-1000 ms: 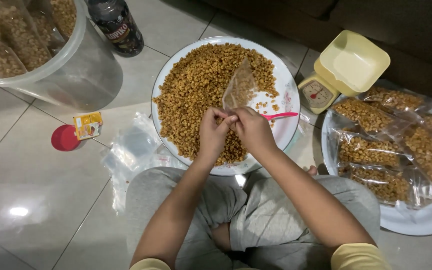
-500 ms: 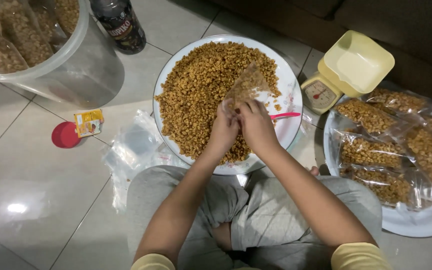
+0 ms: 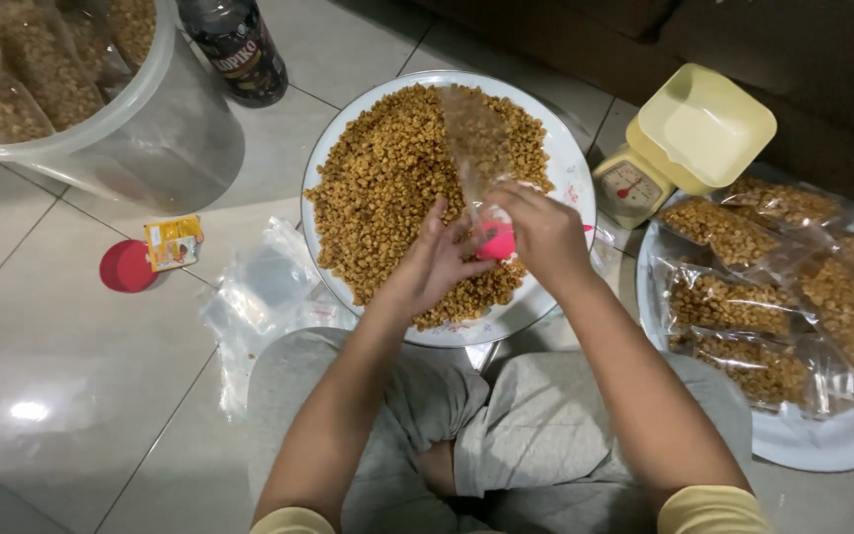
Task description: The person scoops a brown granular snack from a large plate into small clear plastic bags using a pink scoop. They then seal each bag and place it on a tray. The process is repeated continuously throughout the video.
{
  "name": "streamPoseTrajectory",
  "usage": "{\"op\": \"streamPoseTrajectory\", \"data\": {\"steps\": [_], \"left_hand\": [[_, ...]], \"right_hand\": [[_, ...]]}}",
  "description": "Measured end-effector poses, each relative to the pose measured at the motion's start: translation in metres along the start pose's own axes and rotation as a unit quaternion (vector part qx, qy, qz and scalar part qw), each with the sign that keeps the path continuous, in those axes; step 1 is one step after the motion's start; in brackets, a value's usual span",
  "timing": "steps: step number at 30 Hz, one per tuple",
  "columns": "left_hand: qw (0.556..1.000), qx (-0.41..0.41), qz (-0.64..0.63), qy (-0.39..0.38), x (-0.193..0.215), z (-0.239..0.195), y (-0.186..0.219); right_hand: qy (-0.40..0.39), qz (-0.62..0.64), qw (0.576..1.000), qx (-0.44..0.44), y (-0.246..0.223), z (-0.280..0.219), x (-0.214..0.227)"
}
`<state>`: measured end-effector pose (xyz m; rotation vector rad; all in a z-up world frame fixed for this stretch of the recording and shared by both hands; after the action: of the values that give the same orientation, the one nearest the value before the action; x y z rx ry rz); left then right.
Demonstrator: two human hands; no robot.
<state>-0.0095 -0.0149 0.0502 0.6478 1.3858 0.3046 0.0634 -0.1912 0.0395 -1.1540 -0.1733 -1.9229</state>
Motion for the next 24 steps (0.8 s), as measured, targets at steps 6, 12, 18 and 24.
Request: {"op": "streamPoseTrajectory", "data": {"steps": [6,12,18,24], "left_hand": [[0.997,-0.025,-0.073,-0.024,0.065,0.029,-0.073],[0.995,-0.068,-0.034,0.070,0.057,0.023,-0.068],[0.988,-0.031,-0.137,0.063,0.041,0.020,-0.058],[0.986,-0.077,-0.037,0.140,0.054,0.020,-0.053]], "right_hand": [[0.033,0.031,0.997,0.063,-0.059,0.008,0.005],[0.102,0.072,0.991,0.048,-0.059,0.010,0.004],[-0.021,0.171,0.985,0.007,-0.044,0.004,0.001],[-0.051,0.202,0.978,-0.009,-0.045,0.012,0.007]]}}
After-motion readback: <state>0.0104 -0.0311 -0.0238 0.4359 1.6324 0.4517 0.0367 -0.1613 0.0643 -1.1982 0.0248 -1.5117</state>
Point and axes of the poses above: each hand's wrist, its own z-axis towards the middle knuckle, its own x-axis out of the back of the hand, y = z × x, the point moved 1 cm from there along z, towards the middle knuckle, and after that the axes turned 3 degrees about -z, right-handed, at the moved point
